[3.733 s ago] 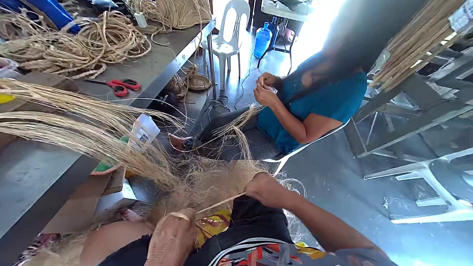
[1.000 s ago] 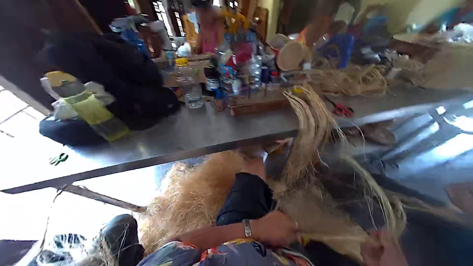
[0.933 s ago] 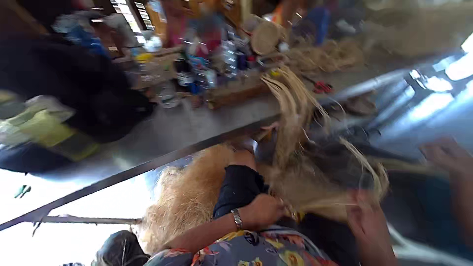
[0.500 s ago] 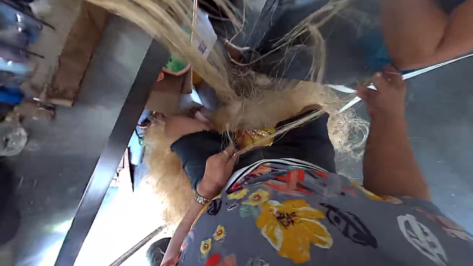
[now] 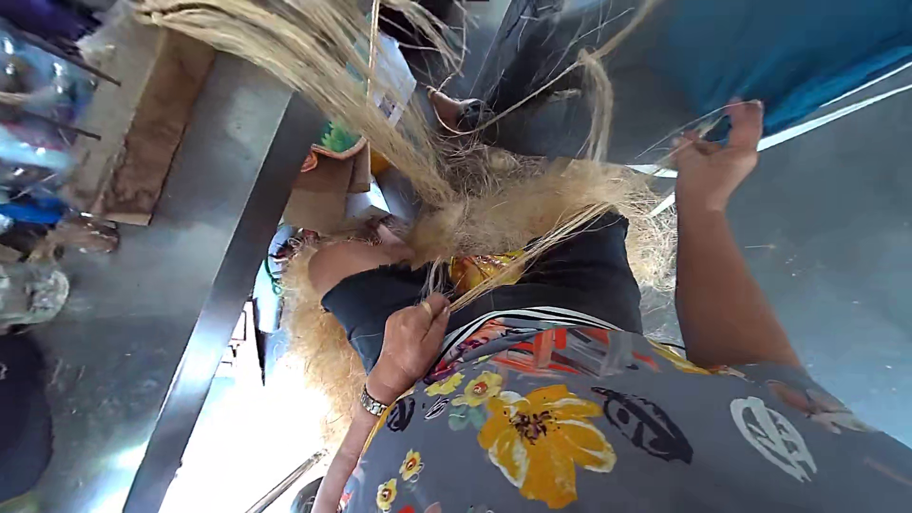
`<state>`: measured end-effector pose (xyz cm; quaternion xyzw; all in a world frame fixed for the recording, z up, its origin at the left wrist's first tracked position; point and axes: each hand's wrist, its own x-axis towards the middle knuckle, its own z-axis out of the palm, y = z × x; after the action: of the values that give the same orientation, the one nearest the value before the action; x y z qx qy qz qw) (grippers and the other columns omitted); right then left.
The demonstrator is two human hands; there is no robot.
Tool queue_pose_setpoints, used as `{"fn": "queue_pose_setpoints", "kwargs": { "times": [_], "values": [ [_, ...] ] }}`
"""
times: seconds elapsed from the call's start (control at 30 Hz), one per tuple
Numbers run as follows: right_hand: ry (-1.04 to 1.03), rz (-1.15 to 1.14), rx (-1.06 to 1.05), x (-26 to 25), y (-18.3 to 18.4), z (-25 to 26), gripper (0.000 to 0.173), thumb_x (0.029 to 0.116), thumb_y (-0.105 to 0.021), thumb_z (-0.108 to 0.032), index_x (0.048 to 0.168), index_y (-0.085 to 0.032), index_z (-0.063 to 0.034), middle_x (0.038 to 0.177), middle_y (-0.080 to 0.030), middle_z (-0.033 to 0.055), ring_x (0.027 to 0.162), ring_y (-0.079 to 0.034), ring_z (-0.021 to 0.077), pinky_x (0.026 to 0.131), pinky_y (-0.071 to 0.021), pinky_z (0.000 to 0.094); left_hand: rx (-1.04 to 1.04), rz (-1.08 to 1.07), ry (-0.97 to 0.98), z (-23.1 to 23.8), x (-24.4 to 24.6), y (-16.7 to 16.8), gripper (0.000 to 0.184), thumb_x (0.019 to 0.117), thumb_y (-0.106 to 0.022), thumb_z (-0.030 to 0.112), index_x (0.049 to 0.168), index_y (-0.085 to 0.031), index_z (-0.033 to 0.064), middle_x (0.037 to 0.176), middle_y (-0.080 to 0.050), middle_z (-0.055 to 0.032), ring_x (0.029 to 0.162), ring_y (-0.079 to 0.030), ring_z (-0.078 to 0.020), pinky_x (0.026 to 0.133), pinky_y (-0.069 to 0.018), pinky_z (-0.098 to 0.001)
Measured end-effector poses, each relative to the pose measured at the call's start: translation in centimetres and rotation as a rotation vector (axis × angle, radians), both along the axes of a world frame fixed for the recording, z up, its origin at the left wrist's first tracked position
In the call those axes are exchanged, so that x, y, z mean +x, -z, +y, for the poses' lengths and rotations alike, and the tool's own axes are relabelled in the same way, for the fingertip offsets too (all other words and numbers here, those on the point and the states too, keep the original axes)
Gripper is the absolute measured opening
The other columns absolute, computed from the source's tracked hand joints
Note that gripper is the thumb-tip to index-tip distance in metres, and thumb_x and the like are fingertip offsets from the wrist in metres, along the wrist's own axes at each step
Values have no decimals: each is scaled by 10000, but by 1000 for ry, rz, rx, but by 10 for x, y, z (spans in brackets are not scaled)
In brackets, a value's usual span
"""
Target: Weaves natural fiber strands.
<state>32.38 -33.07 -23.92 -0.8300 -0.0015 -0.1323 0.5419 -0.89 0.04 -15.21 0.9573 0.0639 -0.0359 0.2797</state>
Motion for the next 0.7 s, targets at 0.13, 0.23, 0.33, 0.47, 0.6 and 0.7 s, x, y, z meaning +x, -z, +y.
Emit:
{"fn": "queue_pose_setpoints", "kwargs": {
  "times": [0.13,0.23,0.33,0.47,0.6,0.7],
  "values": [
    [-106,327,354,1,4,-8,958,915,-767,-286,1599,-150,-25,1505,-440,196,1177,-640,193,933,-587,308,9,10,-41,5,-12,5,391,1019,-405,255,970,-709,13,702,-655,-133,669,-666,-301,605,-502,-518],
    [-141,411,422,0,10,-17,1045,860,-812,-219,1619,-104,-91,1491,-455,183,1162,-645,210,907,-597,329,37,46,-76,10,-16,1,392,1019,-404,263,981,-709,20,715,-649,-122,688,-655,-284,630,-490,-509],
    [16,297,211,-9,20,-15,943,840,-808,-297,1558,-297,39,1490,-481,256,1295,-566,307,1053,-512,437,50,75,-57,7,-9,-5,396,1017,-404,254,986,-707,1,720,-654,-148,709,-668,-322,642,-490,-543],
    [-389,712,253,-27,7,20,733,1067,-239,-620,1627,-245,-148,1642,-331,155,1454,-413,337,1097,-440,561,-22,-16,10,5,0,-10,390,1019,-405,262,922,-698,24,662,-604,-93,641,-612,-241,614,-472,-470],
    [98,480,121,0,48,-55,779,983,-590,-565,1537,-408,-48,1491,-513,198,1313,-568,282,1071,-512,441,61,89,-159,39,-13,-22,331,1033,-467,214,1022,-705,-15,793,-674,-199,771,-677,-384,712,-513,-637],
    [122,694,-82,-11,42,-113,850,972,-608,-557,1558,-338,-4,1528,-426,277,1332,-516,399,1068,-470,560,60,47,-340,70,-30,-32,328,1021,-431,183,1034,-670,-41,833,-647,-213,784,-638,-371,711,-485,-614]
  ]
}}
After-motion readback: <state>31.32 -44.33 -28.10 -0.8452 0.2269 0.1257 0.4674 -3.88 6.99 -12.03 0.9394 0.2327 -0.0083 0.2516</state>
